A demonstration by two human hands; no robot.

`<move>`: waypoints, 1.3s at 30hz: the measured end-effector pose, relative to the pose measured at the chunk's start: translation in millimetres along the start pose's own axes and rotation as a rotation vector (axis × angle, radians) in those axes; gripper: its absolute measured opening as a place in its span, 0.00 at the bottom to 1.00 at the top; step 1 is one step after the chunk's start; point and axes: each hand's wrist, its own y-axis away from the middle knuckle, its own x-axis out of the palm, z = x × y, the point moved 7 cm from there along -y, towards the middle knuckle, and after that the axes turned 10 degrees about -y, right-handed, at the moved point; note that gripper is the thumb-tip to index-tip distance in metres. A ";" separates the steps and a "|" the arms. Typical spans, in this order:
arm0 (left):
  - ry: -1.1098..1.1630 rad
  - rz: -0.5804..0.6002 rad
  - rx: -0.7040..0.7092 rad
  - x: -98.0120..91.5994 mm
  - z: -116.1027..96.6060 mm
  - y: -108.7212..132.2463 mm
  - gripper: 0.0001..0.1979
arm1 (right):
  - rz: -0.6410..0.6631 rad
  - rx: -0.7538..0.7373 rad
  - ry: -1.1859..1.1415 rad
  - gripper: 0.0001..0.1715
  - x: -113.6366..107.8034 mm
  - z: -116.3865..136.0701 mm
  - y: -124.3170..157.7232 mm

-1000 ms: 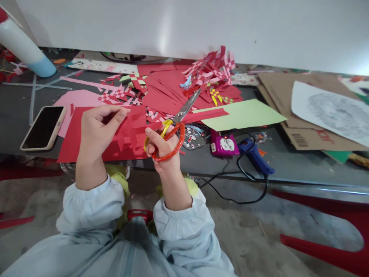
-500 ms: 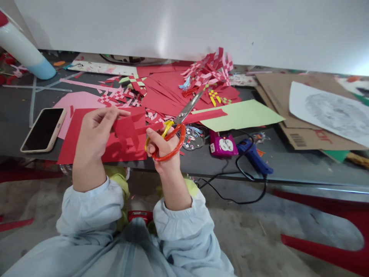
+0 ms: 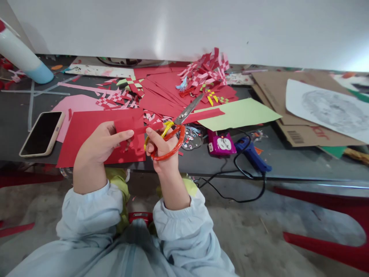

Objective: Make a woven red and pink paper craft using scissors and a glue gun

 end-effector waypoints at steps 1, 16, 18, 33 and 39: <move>-0.005 -0.002 0.006 0.8 0.1 -0.2 0.13 | 0.004 -0.003 0.010 0.21 0.3 0.1 0.4; 0.285 -0.515 0.154 -37.0 -8.9 1.6 0.11 | 0.307 0.257 0.172 0.22 19.3 -28.1 14.6; 0.242 -0.542 0.156 -39.8 -9.4 3.2 0.11 | 0.362 0.314 0.173 0.24 22.2 -35.1 18.1; 0.499 -0.710 0.188 -52.6 -10.1 14.1 0.11 | 0.660 0.523 0.250 0.32 26.1 -59.4 39.3; 0.391 -0.669 0.236 -47.4 -12.4 12.9 0.11 | 0.774 0.490 0.369 0.29 22.2 -56.1 44.2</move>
